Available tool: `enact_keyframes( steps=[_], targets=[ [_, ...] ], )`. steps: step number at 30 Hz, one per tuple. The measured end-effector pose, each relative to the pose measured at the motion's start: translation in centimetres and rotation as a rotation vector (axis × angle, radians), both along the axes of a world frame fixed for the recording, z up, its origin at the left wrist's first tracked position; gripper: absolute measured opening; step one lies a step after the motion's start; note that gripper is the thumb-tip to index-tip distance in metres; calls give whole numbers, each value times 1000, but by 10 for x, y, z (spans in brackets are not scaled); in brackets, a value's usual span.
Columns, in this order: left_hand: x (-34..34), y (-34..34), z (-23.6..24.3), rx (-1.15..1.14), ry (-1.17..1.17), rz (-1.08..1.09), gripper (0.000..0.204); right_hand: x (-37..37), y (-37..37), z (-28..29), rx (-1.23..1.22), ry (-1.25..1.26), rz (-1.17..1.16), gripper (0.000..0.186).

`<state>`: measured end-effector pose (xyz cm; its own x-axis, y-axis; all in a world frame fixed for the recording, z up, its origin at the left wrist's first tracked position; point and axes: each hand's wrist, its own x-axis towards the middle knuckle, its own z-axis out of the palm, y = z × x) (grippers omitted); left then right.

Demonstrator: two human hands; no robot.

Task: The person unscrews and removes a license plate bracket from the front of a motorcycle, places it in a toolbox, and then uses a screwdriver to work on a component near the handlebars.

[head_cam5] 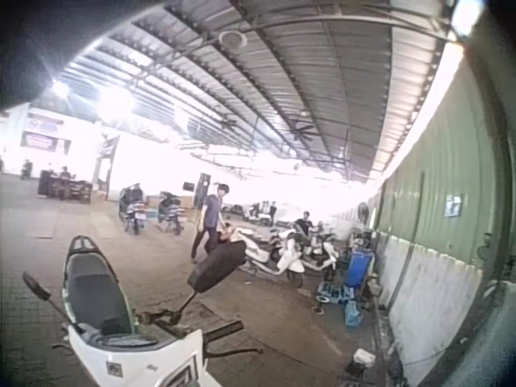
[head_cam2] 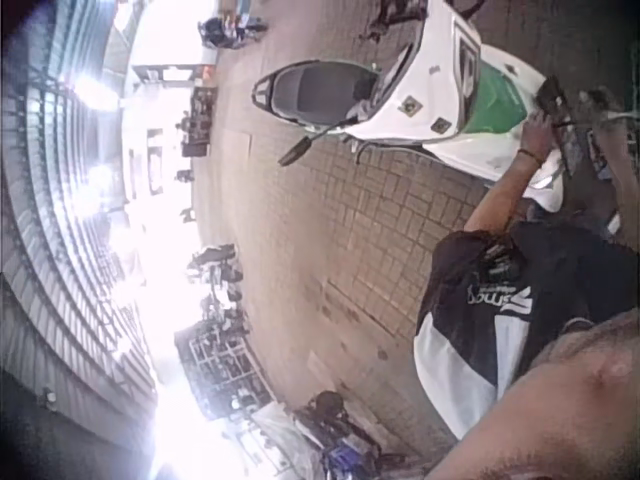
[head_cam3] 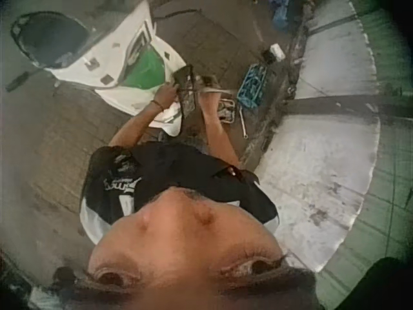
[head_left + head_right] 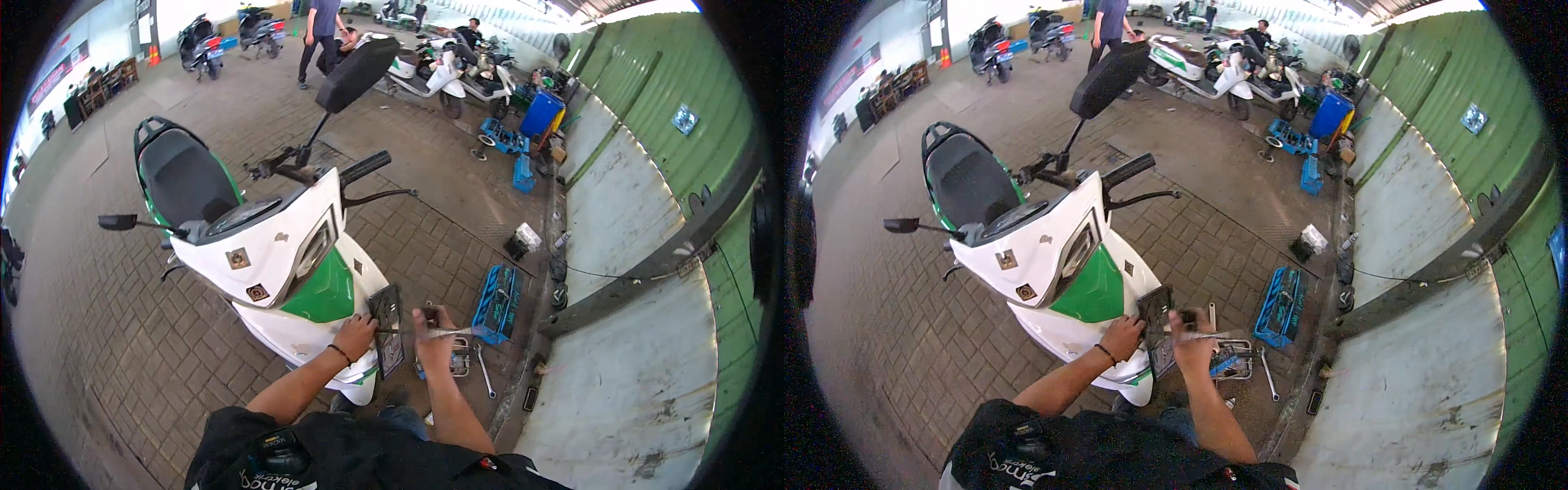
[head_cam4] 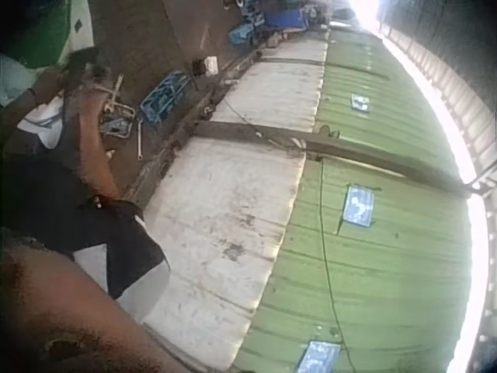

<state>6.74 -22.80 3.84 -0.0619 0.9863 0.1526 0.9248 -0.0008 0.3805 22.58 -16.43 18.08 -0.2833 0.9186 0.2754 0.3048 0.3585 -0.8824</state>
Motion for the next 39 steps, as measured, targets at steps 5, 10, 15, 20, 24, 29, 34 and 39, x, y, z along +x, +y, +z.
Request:
enact_keyframes(
  steps=[5, 10, 15, 20, 24, 29, 34, 39],
  targets=[
    [-9, -4, -8, -22, -28, -24, 20, 6, -14, 29, -369, -128, 65, 33],
    [-9, 1, -13, -53, -84, 16, 21, 7, -16, -10, -396, 453, 64, 32],
    [-13, 3, -6, -110, -8, 62, 22, 9, -18, -23, -181, 293, 62, 25],
    [-9, -2, 17, -36, 32, 45, 26, 7, -26, 21, -278, 255, 57, 31],
    [-16, -1, -8, 21, -11, -151, 24, 22, -16, 11, -182, 46, 61, 26],
    [-21, -1, -12, -31, -45, -47, 28, 13, -16, -11, -9, 53, 131, 19],
    [-8, 5, 6, 37, -60, 49, 35, 19, -14, 4, 131, -107, 179, 18],
    [-15, 0, -5, 232, 26, -196, 29, 19, -13, 3, 61, -179, 120, 27]
  ],
)
